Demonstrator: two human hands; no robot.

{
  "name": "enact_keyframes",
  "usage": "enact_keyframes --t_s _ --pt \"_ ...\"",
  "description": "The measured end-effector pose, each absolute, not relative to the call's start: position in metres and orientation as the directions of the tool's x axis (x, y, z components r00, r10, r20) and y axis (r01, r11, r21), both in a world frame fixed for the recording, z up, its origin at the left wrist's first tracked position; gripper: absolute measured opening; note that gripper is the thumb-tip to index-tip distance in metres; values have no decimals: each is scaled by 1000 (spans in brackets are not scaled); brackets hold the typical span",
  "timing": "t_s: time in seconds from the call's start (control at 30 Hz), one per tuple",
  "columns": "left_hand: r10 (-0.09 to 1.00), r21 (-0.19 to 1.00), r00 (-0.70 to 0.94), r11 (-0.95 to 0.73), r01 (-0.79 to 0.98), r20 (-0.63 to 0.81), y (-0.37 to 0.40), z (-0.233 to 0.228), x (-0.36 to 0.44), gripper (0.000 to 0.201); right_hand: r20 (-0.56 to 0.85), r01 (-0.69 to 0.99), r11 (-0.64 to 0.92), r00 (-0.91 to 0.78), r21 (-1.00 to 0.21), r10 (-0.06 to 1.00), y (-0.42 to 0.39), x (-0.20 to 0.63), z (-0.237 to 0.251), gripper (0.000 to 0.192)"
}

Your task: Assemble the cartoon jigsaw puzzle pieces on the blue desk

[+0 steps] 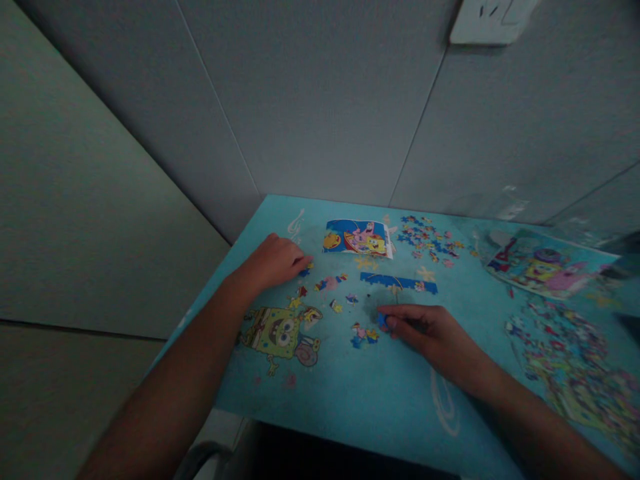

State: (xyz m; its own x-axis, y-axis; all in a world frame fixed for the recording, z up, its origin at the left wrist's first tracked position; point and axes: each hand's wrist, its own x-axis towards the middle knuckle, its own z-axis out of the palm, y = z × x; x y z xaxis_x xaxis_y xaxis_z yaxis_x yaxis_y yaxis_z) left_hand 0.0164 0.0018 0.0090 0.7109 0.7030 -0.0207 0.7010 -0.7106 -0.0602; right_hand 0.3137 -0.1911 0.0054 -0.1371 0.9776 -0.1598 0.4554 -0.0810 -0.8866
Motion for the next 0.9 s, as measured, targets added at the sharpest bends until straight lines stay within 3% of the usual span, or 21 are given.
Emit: enact_keyframes --t_s 0.37,0.9 --pt "692 -62 721 -722 690 -27 3 7 16 50 -132 413 -72 -118 -908 984 -191 310 3 34" --pt "673 -85 740 -738 669 -23 5 4 14 50 -138 444 -77 -108 -893 984 -191 309 7 25"
